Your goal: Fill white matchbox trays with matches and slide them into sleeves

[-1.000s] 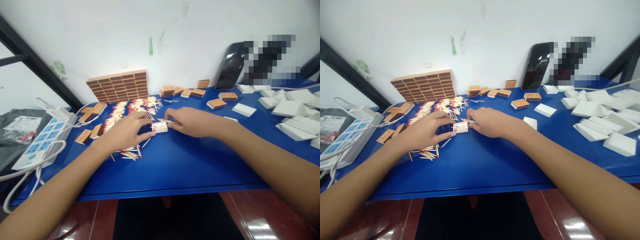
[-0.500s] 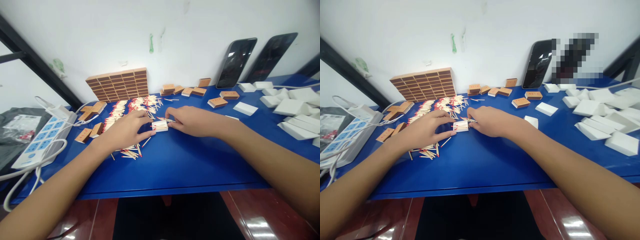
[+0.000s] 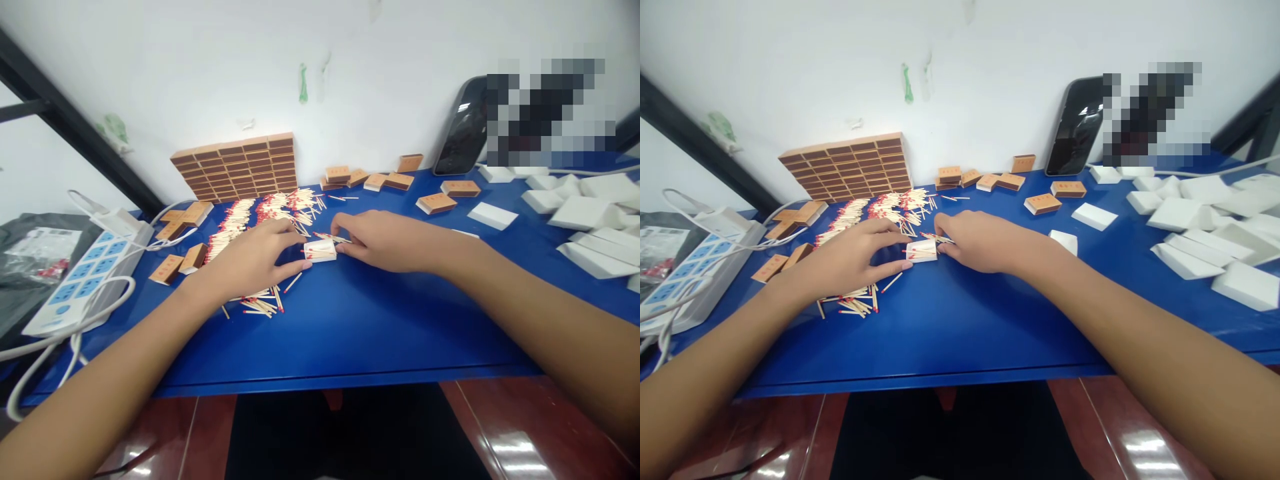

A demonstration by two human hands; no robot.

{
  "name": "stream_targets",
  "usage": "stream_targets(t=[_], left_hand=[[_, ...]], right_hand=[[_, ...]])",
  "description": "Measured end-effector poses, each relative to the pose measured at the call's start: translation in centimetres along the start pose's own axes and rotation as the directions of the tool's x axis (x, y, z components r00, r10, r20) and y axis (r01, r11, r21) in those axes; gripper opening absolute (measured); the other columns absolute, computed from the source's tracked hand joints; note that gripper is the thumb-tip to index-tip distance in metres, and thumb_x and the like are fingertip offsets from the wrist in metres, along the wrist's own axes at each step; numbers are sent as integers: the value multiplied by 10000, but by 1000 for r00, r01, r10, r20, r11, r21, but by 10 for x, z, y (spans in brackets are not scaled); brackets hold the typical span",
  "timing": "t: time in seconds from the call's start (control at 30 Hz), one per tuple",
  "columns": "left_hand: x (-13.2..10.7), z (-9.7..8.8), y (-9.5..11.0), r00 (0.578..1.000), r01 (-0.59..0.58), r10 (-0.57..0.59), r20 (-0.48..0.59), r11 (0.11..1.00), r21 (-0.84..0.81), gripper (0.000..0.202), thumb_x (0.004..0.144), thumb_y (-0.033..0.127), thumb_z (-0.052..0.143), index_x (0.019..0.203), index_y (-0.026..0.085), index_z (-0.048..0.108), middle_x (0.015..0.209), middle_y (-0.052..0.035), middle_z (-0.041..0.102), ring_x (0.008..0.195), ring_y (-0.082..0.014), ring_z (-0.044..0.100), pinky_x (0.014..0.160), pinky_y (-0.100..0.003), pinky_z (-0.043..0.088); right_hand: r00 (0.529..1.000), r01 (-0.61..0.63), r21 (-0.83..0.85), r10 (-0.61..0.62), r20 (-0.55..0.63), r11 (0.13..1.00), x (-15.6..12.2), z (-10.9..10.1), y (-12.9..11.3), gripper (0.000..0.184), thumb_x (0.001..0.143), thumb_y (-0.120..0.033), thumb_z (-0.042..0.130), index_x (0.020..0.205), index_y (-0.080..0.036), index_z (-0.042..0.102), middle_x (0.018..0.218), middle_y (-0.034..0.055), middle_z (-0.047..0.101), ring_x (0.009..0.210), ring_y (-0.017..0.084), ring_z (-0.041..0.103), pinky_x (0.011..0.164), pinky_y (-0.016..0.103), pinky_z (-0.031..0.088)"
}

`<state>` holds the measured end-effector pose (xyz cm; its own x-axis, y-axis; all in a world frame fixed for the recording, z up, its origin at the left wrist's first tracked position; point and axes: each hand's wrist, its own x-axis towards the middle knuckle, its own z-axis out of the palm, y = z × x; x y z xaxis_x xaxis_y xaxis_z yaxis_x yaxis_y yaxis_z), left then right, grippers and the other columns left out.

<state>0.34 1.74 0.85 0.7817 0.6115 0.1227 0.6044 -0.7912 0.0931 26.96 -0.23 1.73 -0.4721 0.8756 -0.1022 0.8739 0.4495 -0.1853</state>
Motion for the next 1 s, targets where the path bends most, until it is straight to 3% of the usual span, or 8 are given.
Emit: stream_targets(t=[1.0], left_hand=[[2, -2, 2, 1000, -20, 20, 3, 1000, 16, 488, 1062, 522, 595, 1357, 151, 714, 1221, -140, 680, 1146, -304, 650, 985, -428, 518]], right_hand=[[1000, -22, -39, 22, 11, 999, -2, 2, 0, 323, 1067, -406, 537, 1329, -225, 590, 1104, 138, 767, 898, 296, 684, 679, 345, 376]])
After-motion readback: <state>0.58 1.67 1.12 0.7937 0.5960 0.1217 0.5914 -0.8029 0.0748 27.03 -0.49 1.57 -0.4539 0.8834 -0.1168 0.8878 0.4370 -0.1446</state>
